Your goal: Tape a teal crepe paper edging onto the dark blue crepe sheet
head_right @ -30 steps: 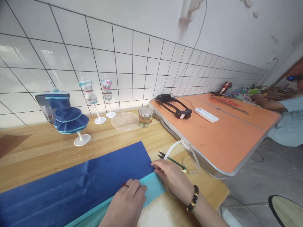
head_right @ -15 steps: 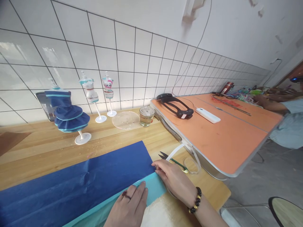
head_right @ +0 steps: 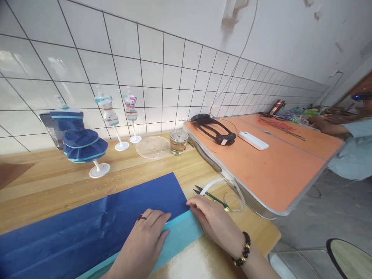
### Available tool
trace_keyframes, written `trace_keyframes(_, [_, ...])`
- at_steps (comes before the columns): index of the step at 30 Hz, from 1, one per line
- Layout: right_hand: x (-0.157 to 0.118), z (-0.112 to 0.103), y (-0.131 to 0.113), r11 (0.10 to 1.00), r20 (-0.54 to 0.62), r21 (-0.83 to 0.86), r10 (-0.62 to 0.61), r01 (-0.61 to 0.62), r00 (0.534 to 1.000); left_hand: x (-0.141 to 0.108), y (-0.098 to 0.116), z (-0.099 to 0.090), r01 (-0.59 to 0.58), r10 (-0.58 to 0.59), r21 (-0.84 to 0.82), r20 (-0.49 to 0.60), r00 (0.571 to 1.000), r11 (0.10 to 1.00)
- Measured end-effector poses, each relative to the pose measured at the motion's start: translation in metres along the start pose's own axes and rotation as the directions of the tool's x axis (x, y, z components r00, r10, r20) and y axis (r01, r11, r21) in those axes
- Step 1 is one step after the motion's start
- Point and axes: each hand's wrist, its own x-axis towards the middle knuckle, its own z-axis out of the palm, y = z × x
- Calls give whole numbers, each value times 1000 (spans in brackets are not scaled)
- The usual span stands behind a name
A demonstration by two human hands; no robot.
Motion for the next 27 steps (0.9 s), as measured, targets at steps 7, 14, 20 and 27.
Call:
trace_keyframes(7, [4, 6, 4, 997, 29, -66, -24, 26, 999, -5, -4, 15, -102, 128, 219, -109, 986, 970])
trace_keyframes(14, [5, 6, 2, 992, 39, -123, -37, 42, 999, -9, -8, 25, -169, 249, 335, -209, 946, 927])
trace_keyframes(20, [6, 5, -2, 983, 59, -183, -13, 23, 998, -7, -2, 27, -126, 204, 315, -231, 951, 941])
trace_keyframes(27, [7, 6, -2, 976, 77, -214, -10, 26, 997, -5, -1, 26, -107, 172, 302, -199, 965, 947])
